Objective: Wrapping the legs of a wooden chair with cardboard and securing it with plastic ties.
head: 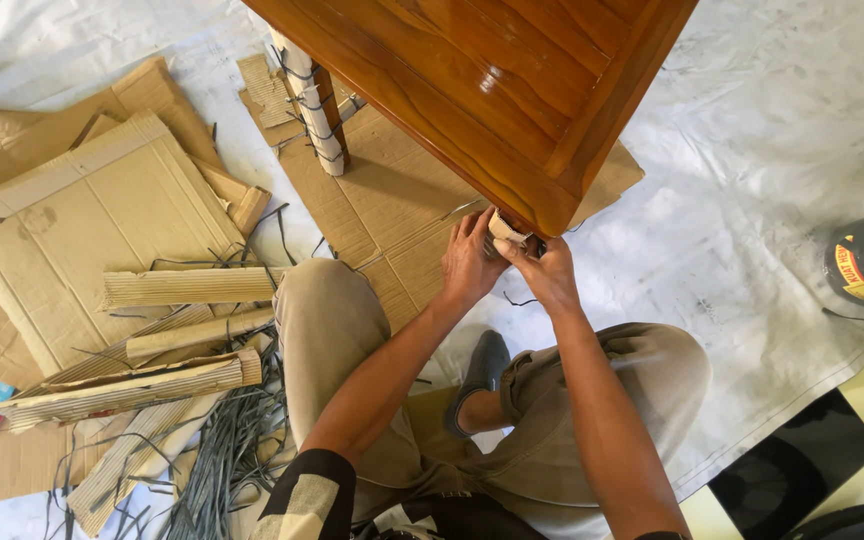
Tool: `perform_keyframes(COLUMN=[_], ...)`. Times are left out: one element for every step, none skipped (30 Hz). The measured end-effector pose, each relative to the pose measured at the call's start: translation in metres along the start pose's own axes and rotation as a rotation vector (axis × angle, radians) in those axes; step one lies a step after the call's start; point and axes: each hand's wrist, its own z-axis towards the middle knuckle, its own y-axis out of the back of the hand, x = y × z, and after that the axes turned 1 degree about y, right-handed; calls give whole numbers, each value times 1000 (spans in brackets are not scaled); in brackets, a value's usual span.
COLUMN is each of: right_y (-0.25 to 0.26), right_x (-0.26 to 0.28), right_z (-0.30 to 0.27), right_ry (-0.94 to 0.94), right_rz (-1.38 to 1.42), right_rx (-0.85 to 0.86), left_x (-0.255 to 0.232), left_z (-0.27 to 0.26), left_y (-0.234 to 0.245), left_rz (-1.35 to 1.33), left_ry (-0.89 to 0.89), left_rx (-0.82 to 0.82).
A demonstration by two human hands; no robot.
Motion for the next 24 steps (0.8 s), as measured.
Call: perform_keyframes(right_y=[-1, -3, -5, -6, -8, -8, -9, -10, -8, -8, -7, -7, -7, -7, -8, -8, -8, -8, -8, -9, -10, -11, -11, -11], right_x=[-1, -2, 0, 1, 2, 2, 2, 2, 4, 6, 9, 8, 7, 6, 7, 8, 8, 9, 10, 11, 13, 16, 18, 16], right_z=[2, 4, 4, 5, 6, 7, 7, 8, 8, 8, 8, 7, 7, 8, 8, 7, 7, 7, 7, 7, 6, 5, 4, 4], right_ry=[28, 57, 58, 59, 60, 58, 51, 44, 42, 43, 44, 44, 48, 53, 55, 49, 43, 42, 50, 59, 60, 71, 82, 81], right_rz=[-23, -44, -42, -14, 15, 15, 17, 18, 18, -19, -56, -56, -90, -125, -126, -98, -71, -72, -64, -55, -56, -36, -16, -15], right_rx=[-16, -32, -33, -33, -33, -33, -53, -71, -71, -78, -86, -87, -96, -104, -105, -102, -99, -98, -103, -108, -107, -113, -119, -121], left_x=[-1, -1, -1, -2, -2, 10, 21, 33, 24, 16, 7, -2, -12, -22, -20, -17, -14, -1, 12, 25, 23, 22, 20, 21], left_z=[0, 0, 0, 1, 1, 7, 13, 19, 17, 16, 15, 16, 16, 18, 23, 27, 32, 37, 42, 48, 47, 46, 46, 47], left_y=[0, 1, 3, 4, 5, -2, -10, -18, -10, -3, 6, 13, 21, 29, 28, 27, 25, 14, 3, -7, -5, -3, -2, -2], left_rz=[-10, -19, -17, -32, -47, -47, -228, -410, -410, -656, -901, -901, -986, -1069, -1071, -1039, -1006, -1008, -1064, -1117, -1118, -1139, -1159, -1157], left_ry=[-2, -5, -6, -1, 4, 5, -17, -38, -36, 58, 154, 154, 269, 383, 382, 456, 531, 531, 496, 459, 458, 434, 410, 410], left_rx=[0, 0, 0, 18, 36, 37, 42, 44, 45, 69, 93, 94, 73, 52, 53, 48, 44, 43, -27, -98, -99, -157, -216, -214])
